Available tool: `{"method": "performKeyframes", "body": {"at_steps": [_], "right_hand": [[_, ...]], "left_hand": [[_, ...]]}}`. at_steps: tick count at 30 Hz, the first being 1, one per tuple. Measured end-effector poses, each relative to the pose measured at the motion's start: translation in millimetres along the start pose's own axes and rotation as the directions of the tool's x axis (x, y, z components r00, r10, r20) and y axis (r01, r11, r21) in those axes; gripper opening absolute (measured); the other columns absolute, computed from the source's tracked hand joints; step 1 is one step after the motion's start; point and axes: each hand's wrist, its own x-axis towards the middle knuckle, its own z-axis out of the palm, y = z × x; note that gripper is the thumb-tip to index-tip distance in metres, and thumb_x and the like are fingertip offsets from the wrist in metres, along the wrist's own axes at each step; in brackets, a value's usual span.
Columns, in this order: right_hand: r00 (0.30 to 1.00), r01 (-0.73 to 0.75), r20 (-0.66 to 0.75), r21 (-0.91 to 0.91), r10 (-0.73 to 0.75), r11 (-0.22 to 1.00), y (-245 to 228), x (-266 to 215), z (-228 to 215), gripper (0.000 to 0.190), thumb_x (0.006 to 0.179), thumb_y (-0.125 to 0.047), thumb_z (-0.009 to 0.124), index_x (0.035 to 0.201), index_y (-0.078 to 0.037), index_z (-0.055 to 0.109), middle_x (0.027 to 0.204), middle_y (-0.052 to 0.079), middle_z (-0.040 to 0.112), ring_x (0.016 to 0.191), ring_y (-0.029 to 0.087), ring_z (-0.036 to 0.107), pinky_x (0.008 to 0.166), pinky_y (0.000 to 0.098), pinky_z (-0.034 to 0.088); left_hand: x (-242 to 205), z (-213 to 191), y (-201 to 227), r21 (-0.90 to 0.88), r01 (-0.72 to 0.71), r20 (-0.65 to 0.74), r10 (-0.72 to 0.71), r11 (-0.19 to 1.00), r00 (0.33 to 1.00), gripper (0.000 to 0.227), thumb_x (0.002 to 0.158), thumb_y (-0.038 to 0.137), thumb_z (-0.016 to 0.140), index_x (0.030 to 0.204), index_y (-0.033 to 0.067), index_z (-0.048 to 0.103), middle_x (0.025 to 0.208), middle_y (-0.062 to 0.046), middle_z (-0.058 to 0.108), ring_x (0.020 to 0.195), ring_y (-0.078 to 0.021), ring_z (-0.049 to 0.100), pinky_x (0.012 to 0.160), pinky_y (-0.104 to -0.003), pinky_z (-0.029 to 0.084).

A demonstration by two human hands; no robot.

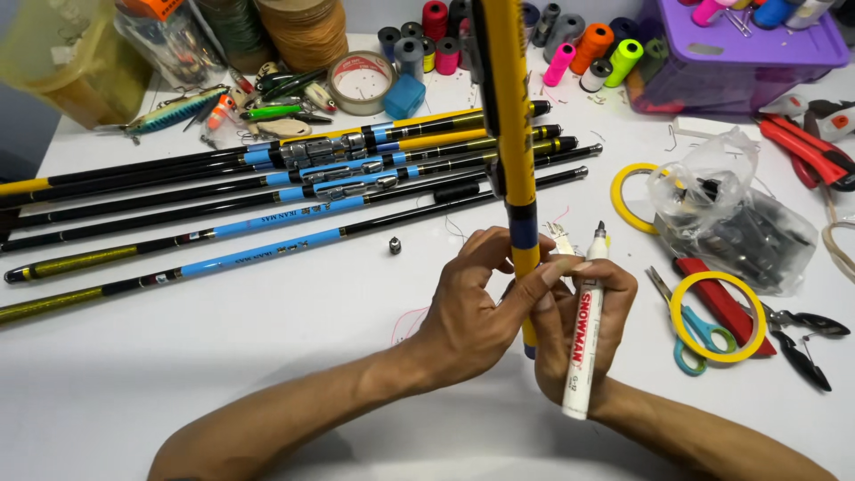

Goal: The person uses a white marker to color the blue sections of a yellow and blue fishing rod. They rotate the rod to color different sides and then place it back on the table with other rods.

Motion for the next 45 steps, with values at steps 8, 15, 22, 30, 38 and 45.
{"method": "performKeyframes", "body": {"at_steps": [8,15,22,30,38,45], "right_hand": [[0.945,0.326,0.041,-0.188,-0.324,0.927,-2,12,-23,0.046,0.093,-0.008,0.063,0.126,-0.017,0.033,0.111,0.014,0.056,0.105,0.023,0.060,0.100,0.0350,0.049],[0.566,0.802,0.406,-0.472,-0.718,0.365,-20,0,-17,0.065,0.079,-0.053,0.088,0.110,-0.039,0.033,0.094,-0.015,0.060,0.091,0.009,0.048,0.080,0.0363,0.040],[0.390,0.921,0.618,-0.258,-0.682,0.293,-44,8,16,0.041,0.094,-0.041,0.087,0.115,-0.034,0.052,0.110,-0.013,0.078,0.101,0.004,0.067,0.091,0.0343,0.039],[0.476,0.879,0.743,-0.383,-0.471,0.283,-67,12,40,0.017,0.101,-0.017,0.049,0.101,-0.029,0.061,0.106,0.001,0.080,0.101,0.013,0.076,0.096,0.0328,0.038],[0.461,0.879,0.742,-0.305,-0.487,0.366,-65,12,37,0.023,0.100,-0.010,0.043,0.096,-0.023,0.062,0.103,0.011,0.079,0.095,0.021,0.078,0.084,0.0369,0.039],[0.506,0.859,0.699,-0.357,-0.506,0.367,-62,11,40,0.007,0.099,-0.017,0.055,0.096,-0.020,0.059,0.097,0.009,0.080,0.089,0.019,0.078,0.083,0.0361,0.036]], "left_hand": [[9,2,18,-0.096,-0.027,-0.085,0.019,0.995,0.996,0.027,0.100,0.032,0.056,0.111,0.0076,0.062,0.088,-0.001,0.055,0.079,-0.0157,0.052,0.072,-0.031,0.046],[14,17,21,-0.089,-0.147,-0.201,0.126,0.985,0.971,0.027,0.103,0.034,0.051,0.114,0.0100,0.057,0.069,0.001,0.052,0.055,-0.0132,0.061,0.053,-0.025,0.058],[11,34,-4,0.026,-0.313,-0.236,0.311,0.949,0.921,0.029,0.106,0.029,0.053,0.120,0.0050,0.058,0.073,-0.002,0.057,0.055,-0.0131,0.059,0.052,-0.027,0.048],[12,44,-11,0.051,-0.355,-0.244,0.356,0.933,0.902,0.027,0.106,0.026,0.057,0.121,0.0046,0.059,0.099,-0.007,0.065,0.072,-0.0161,0.053,0.067,-0.030,0.049],[16,43,-12,0.092,-0.407,-0.243,0.417,0.909,0.876,0.024,0.106,0.024,0.056,0.119,0.0036,0.058,0.098,-0.008,0.064,0.073,-0.0178,0.054,0.066,-0.030,0.049],[17,47,-14,0.090,-0.410,-0.238,0.419,0.908,0.876,0.023,0.106,0.023,0.056,0.120,0.0048,0.059,0.098,-0.008,0.066,0.071,-0.0163,0.056,0.062,-0.028,0.049]]}}
